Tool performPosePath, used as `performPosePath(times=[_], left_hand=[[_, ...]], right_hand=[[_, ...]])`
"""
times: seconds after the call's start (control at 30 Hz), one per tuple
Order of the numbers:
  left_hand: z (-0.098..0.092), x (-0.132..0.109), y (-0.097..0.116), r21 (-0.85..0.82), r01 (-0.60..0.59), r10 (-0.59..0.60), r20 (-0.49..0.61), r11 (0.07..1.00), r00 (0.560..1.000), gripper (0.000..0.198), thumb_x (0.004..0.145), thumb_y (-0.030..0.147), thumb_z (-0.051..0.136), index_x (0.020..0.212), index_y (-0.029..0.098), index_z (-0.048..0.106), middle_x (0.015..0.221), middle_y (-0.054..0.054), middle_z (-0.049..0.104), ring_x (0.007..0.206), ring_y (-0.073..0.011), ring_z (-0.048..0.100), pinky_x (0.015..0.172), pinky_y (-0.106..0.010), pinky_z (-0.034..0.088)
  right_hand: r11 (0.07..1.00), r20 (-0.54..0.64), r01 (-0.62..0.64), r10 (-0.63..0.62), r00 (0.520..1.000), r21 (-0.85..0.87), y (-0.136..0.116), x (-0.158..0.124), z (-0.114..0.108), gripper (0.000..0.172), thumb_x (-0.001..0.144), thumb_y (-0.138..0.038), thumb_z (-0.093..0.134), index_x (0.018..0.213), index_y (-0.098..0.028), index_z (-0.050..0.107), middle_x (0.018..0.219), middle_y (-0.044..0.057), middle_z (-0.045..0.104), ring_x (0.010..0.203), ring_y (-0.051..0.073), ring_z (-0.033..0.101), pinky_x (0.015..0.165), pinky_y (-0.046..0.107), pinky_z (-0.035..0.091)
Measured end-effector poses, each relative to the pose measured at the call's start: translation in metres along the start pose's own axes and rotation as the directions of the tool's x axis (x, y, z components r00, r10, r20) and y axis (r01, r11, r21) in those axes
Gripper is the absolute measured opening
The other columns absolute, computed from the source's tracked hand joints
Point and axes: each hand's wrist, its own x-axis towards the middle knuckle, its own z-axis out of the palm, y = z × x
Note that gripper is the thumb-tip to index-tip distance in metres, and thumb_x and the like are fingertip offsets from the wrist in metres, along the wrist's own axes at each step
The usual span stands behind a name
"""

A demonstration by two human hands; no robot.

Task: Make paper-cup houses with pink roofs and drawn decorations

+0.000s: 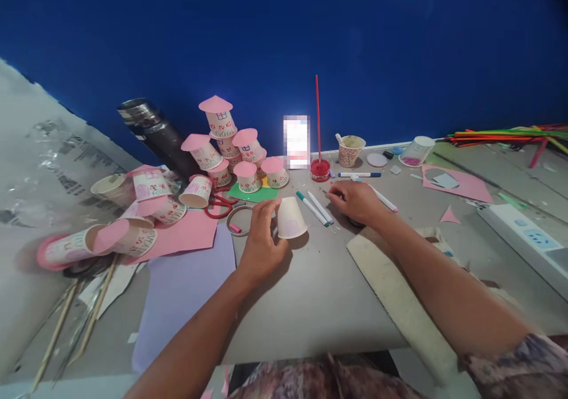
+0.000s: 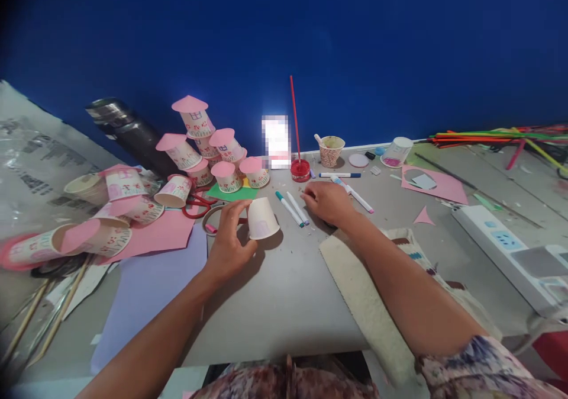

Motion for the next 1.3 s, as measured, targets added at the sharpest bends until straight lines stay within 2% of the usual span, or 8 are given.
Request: performPosePath(times=[0.17,0.37,0.6,0.8,0.87,1.07,1.2,1.3], left_hand=[[0.0,0.001,-0.006,-0.006,0.006,-0.006,-0.005,1.0,1.0,0.081,0.072,-0.001,0.058,0.147,0.027,0.043,0.154,-0.014,0.047,0.148,-0.0311,0.047,0.118,-0.053,0.051],[0.003,0.002,-0.016,0.112,-0.057,0.062,-0.04,0.992,0.997,0.076,0.078,0.001,0.059,0.149,0.025,0.044,0.15,-0.014,0.052,0.145,-0.0316,0.05,0.122,-0.056,0.047],[0.006,0.001,-0.017,0.189,-0.15,0.152,0.004,0.97,0.988,0.07,0.086,0.004,0.061,0.15,0.023,0.043,0.15,-0.016,0.052,0.145,-0.0318,0.051,0.122,-0.057,0.046],[0.003,0.004,-0.009,-0.039,0.013,-0.015,-0.07,0.999,0.997,0.071,0.081,0.011,0.069,0.146,0.027,0.046,0.148,-0.013,0.054,0.141,-0.03,0.054,0.113,-0.052,0.054],[0.0,0.005,-0.007,-0.13,0.099,-0.108,-0.064,0.987,0.992,0.072,0.078,0.013,0.071,0.145,0.027,0.048,0.148,-0.013,0.055,0.138,-0.0301,0.055,0.107,-0.05,0.057],[-0.005,0.007,-0.002,-0.365,0.234,-0.246,0.014,0.901,0.969,0.075,0.072,0.01,0.069,0.143,0.026,0.051,0.149,-0.014,0.057,0.142,-0.0319,0.055,0.109,-0.052,0.056],[-0.004,0.006,0.002,-0.516,0.271,-0.26,0.094,0.813,0.961,0.077,0.07,0.003,0.063,0.143,0.026,0.052,0.151,-0.015,0.059,0.141,-0.0312,0.058,0.111,-0.052,0.057],[-0.002,0.005,0.004,-0.55,0.288,-0.252,0.142,0.784,0.957,0.077,0.07,0.0,0.062,0.142,0.026,0.053,0.149,-0.015,0.061,0.14,-0.0322,0.06,0.11,-0.053,0.058]], right_hand=[[0.997,0.068,0.07,-0.068,0.995,-0.038,-0.017,-0.006,0.0,0.023,0.102,-0.033,0.057,0.098,-0.022,0.076,0.103,0.007,0.082,0.095,0.023,0.071,0.074,0.031,0.04],[0.994,0.122,0.004,0.009,0.992,-0.111,-0.026,-0.006,0.012,0.027,0.098,-0.039,0.06,0.115,-0.023,0.073,0.11,0.01,0.082,0.099,0.029,0.074,0.072,0.033,0.042],[0.993,0.138,-0.049,0.064,0.988,-0.106,-0.029,-0.009,0.017,0.036,0.09,-0.028,0.063,0.125,-0.02,0.068,0.114,0.015,0.08,0.101,0.033,0.074,0.075,0.035,0.044],[0.997,0.082,-0.075,0.074,0.994,0.01,-0.025,-0.007,0.005,0.05,0.089,-0.021,0.058,0.139,-0.02,0.06,0.09,0.006,0.079,0.08,0.024,0.071,0.068,0.03,0.043],[0.986,0.042,-0.05,0.043,0.998,0.161,-0.021,-0.005,0.002,0.051,0.09,-0.02,0.053,0.14,-0.022,0.062,0.086,0.002,0.077,0.075,0.019,0.068,0.068,0.028,0.045],[0.706,0.108,-0.079,0.004,0.994,0.703,-0.012,-0.004,-0.003,0.05,0.082,-0.027,0.054,0.127,-0.021,0.076,0.077,0.0,0.069,0.069,0.017,0.062,0.069,0.03,0.05],[0.529,0.098,-0.031,-0.099,0.99,0.848,-0.017,-0.008,-0.005,0.065,0.072,-0.028,0.07,0.137,-0.025,0.07,0.11,0.005,0.075,0.095,0.021,0.069,0.078,0.031,0.055],[0.542,0.003,-0.02,0.034,0.999,0.84,-0.019,-0.008,0.001,0.05,0.077,-0.039,0.075,0.125,-0.023,0.076,0.092,0.004,0.075,0.08,0.02,0.067,0.069,0.031,0.055]])
